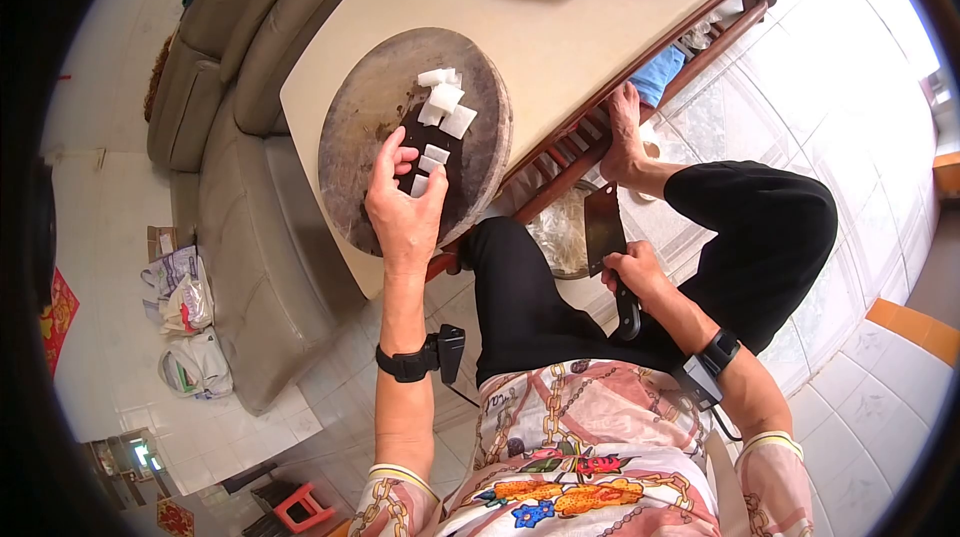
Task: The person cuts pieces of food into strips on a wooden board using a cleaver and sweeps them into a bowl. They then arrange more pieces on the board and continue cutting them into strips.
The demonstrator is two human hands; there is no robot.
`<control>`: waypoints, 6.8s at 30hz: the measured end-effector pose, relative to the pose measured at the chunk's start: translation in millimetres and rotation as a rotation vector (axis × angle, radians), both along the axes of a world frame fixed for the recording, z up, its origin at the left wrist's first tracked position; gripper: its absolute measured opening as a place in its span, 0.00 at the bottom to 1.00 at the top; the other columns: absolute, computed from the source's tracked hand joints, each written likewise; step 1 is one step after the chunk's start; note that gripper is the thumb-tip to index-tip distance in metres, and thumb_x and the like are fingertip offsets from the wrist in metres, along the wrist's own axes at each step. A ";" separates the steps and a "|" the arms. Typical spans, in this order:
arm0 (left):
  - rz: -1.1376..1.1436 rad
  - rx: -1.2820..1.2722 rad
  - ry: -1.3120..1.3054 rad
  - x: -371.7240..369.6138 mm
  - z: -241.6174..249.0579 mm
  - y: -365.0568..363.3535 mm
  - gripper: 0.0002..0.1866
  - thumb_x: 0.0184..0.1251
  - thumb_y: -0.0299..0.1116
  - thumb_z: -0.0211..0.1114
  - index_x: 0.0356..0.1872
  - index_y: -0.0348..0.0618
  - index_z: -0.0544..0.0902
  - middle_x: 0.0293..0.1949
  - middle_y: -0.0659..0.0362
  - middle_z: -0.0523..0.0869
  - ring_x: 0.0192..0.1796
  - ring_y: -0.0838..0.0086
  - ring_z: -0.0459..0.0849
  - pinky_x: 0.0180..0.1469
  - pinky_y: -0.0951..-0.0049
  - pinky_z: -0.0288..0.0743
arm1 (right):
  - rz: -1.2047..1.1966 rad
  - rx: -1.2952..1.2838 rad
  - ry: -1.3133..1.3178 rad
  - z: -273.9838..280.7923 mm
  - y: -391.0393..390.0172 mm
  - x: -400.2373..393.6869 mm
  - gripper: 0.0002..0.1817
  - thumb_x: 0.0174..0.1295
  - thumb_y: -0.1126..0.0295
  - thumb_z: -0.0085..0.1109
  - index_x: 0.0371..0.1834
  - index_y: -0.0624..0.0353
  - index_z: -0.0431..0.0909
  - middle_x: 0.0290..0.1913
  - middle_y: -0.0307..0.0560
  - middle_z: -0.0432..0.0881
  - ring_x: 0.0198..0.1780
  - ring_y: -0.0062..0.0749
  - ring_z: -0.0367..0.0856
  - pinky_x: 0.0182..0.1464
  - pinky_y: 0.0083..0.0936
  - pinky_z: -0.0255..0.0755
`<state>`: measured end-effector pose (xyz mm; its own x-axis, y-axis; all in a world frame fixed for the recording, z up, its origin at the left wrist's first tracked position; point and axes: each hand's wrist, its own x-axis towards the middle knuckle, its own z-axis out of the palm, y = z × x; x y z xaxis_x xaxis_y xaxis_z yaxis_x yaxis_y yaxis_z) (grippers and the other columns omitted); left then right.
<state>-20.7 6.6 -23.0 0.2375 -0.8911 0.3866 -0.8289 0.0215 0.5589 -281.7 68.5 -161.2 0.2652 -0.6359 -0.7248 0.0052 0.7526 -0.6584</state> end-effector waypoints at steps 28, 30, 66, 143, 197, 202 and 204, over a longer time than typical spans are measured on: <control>-0.030 -0.036 -0.041 -6.5 0.5 -5.5 0.30 0.51 0.30 0.72 0.59 0.41 0.75 0.43 0.54 0.83 0.45 0.64 0.78 0.52 0.63 0.72 | 0.010 0.004 0.011 -0.6 0.3 0.0 0.08 0.57 0.74 0.55 0.23 0.67 0.76 0.20 0.47 0.79 0.18 0.26 0.74 0.21 0.24 0.65; -0.041 -0.040 -0.034 -5.2 -1.7 -7.8 0.29 0.51 0.29 0.72 0.58 0.41 0.76 0.42 0.54 0.83 0.45 0.64 0.78 0.52 0.63 0.73 | 0.008 0.002 0.001 -0.2 0.3 0.0 0.08 0.57 0.74 0.55 0.24 0.67 0.76 0.20 0.47 0.79 0.18 0.26 0.74 0.21 0.24 0.66; -0.067 0.049 0.593 38.5 40.2 -9.7 0.16 0.65 0.22 0.61 0.54 0.32 0.78 0.40 0.54 0.85 0.38 0.77 0.84 0.41 0.78 0.79 | 0.003 -0.019 -0.020 1.9 -0.1 -0.6 0.08 0.57 0.73 0.54 0.23 0.67 0.75 0.20 0.47 0.79 0.19 0.26 0.74 0.22 0.25 0.66; -0.109 -0.142 -0.014 15.9 17.7 37.3 0.10 0.58 0.24 0.68 0.41 0.35 0.84 0.44 0.51 0.83 0.47 0.61 0.81 0.50 0.65 0.75 | 0.043 -0.015 0.056 16.1 3.2 -4.1 0.10 0.57 0.72 0.54 0.22 0.67 0.76 0.18 0.45 0.77 0.17 0.26 0.72 0.19 0.25 0.65; -0.340 -0.124 -0.216 17.9 -0.9 8.1 0.09 0.48 0.23 0.67 0.33 0.37 0.84 0.38 0.53 0.82 0.43 0.55 0.80 0.48 0.61 0.76 | 1.113 -1.485 0.684 221.4 -99.1 61.6 0.08 0.42 0.82 0.54 0.27 0.70 0.68 0.19 0.55 0.76 0.22 0.45 0.82 0.23 0.34 0.73; -0.352 -0.105 -0.216 19.5 -1.9 9.6 0.10 0.48 0.23 0.67 0.35 0.37 0.84 0.39 0.53 0.82 0.43 0.55 0.80 0.48 0.60 0.75 | 1.120 -1.568 0.643 209.6 -108.7 91.6 0.08 0.42 0.82 0.54 0.28 0.71 0.68 0.19 0.54 0.76 0.21 0.47 0.79 0.23 0.35 0.73; -0.352 -0.113 -0.226 20.2 -3.2 9.5 0.10 0.49 0.23 0.67 0.35 0.38 0.84 0.39 0.53 0.82 0.44 0.55 0.80 0.47 0.60 0.75 | 1.041 -1.614 0.612 200.8 -111.7 106.6 0.07 0.44 0.81 0.54 0.26 0.71 0.68 0.18 0.55 0.76 0.21 0.48 0.80 0.23 0.36 0.73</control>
